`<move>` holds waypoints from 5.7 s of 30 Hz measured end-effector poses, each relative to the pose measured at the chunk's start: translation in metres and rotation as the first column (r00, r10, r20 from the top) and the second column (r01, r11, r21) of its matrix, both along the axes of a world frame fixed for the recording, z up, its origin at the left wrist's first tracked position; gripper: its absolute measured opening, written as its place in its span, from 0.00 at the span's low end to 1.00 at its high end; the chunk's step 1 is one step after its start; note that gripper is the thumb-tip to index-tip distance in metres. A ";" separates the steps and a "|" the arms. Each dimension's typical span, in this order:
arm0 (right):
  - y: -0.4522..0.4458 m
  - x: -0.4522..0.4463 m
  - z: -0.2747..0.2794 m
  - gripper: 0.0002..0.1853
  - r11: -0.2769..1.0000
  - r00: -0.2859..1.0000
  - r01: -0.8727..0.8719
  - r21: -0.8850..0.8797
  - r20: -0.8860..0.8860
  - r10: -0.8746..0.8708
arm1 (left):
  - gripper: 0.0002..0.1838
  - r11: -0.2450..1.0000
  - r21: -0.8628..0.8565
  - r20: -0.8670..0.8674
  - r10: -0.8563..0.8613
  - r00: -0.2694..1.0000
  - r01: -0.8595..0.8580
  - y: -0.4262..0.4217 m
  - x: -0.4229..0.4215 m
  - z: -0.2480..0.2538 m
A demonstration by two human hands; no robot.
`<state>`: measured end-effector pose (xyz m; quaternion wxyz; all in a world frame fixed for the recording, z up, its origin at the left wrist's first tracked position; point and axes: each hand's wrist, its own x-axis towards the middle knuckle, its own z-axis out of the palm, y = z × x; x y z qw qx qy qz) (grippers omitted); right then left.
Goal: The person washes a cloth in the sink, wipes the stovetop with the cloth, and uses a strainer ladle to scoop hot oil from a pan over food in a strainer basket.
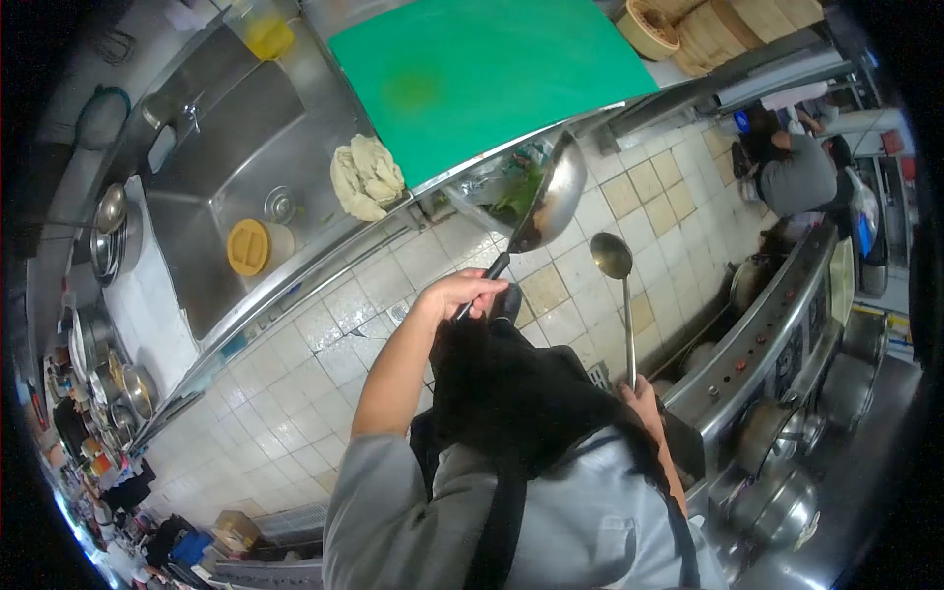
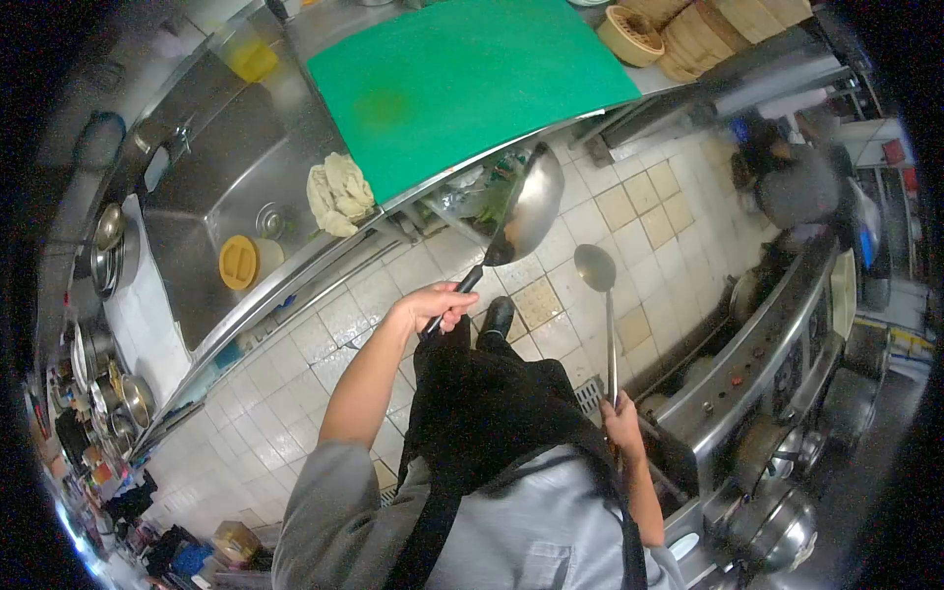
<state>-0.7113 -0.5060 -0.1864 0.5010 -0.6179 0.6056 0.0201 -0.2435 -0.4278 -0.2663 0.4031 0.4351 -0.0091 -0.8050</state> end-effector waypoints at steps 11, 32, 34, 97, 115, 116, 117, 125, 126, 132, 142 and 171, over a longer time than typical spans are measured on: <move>-0.011 0.039 -0.005 0.10 0.986 0.996 0.082 0.142 0.025 -0.087 | 0.18 0.930 0.114 0.979 -0.164 0.118 0.350 0.032 -0.024 0.037; -0.065 0.059 0.042 0.09 0.704 0.734 0.240 0.668 0.349 -0.582 | 0.13 0.993 -0.040 0.992 0.026 -0.122 -0.107 0.066 -0.070 0.239; -0.072 0.060 0.053 0.09 0.645 0.664 0.225 0.730 0.370 -0.650 | 0.13 0.984 -0.066 0.988 0.041 -0.148 -0.167 0.077 -0.063 0.255; 0.097 0.380 0.103 0.10 -0.206 0.340 -0.796 0.570 0.702 0.626 | 0.19 -0.503 -0.026 0.993 -0.115 0.037 -0.864 0.317 -0.412 0.200; 0.473 0.379 0.071 0.09 -0.642 0.438 -0.202 0.740 0.655 0.616 | 0.20 -0.855 -0.047 0.999 -0.047 -0.014 -0.517 0.424 -0.511 0.232; 0.492 0.371 0.075 0.06 -0.630 0.386 -0.216 0.746 0.658 0.647 | 0.21 -0.868 -0.049 0.999 -0.046 -0.018 -0.495 0.438 -0.517 0.234; 0.510 0.369 0.075 0.06 -0.635 0.378 -0.201 0.746 0.657 0.652 | 0.21 -0.876 -0.048 0.999 -0.048 -0.012 -0.480 0.450 -0.520 0.234; 0.714 0.313 0.095 0.07 -0.734 -0.206 -0.265 0.625 0.707 0.677 | 0.22 -0.968 -0.057 0.988 -0.090 0.126 -0.244 0.546 -0.555 0.240; 0.740 0.303 0.096 0.08 -0.755 -0.231 -0.226 0.615 0.719 0.655 | 0.22 -0.981 -0.043 0.992 -0.065 0.108 -0.188 0.554 -0.557 0.247; 0.853 0.233 0.124 0.10 -0.811 -0.338 -0.027 0.584 0.758 0.558 | 0.20 -0.999 -0.034 0.994 -0.034 0.104 0.001 0.587 -0.605 0.244; 0.890 0.116 0.169 0.11 -0.805 -0.590 -0.129 0.580 0.607 0.532 | 0.20 -0.991 -0.037 0.993 -0.023 0.117 0.126 0.652 -0.697 0.208; 1.119 -0.189 0.108 0.08 -0.789 -0.856 0.504 0.353 0.324 -0.402 | 0.30 -0.826 0.488 0.872 0.443 -0.210 0.283 0.723 -0.977 0.059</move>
